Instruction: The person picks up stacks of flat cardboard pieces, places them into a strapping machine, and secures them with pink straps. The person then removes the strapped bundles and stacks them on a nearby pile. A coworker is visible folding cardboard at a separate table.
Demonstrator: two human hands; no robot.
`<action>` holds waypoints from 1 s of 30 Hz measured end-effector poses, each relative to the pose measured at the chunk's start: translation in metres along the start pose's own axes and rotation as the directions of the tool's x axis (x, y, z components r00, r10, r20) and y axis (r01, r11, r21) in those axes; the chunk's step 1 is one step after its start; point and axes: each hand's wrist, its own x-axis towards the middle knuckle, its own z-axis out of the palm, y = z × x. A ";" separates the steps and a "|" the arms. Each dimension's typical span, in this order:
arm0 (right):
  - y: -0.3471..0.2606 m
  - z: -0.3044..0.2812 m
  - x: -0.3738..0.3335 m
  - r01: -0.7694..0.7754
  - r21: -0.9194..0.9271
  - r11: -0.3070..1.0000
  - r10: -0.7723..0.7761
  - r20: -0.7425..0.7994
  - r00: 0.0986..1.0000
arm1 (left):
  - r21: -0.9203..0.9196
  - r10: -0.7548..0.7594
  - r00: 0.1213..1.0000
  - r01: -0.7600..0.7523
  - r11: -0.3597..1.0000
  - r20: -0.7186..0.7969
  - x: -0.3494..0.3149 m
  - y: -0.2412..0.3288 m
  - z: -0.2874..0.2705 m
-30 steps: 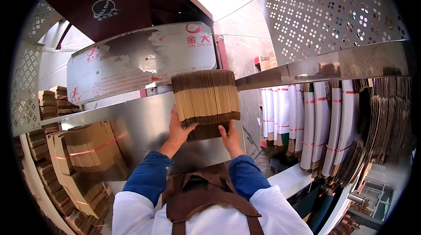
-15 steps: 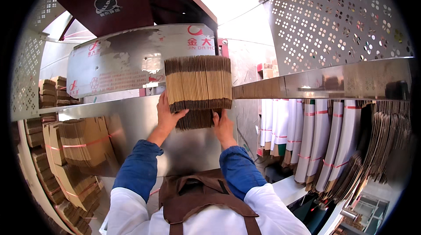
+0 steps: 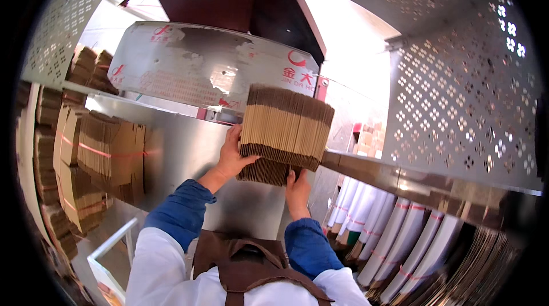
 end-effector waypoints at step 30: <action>0.015 0.014 -0.001 0.001 -0.084 0.996 -0.004 -0.034 0.999 | 0.019 -0.065 0.995 0.064 0.998 0.078 0.017 0.024 0.006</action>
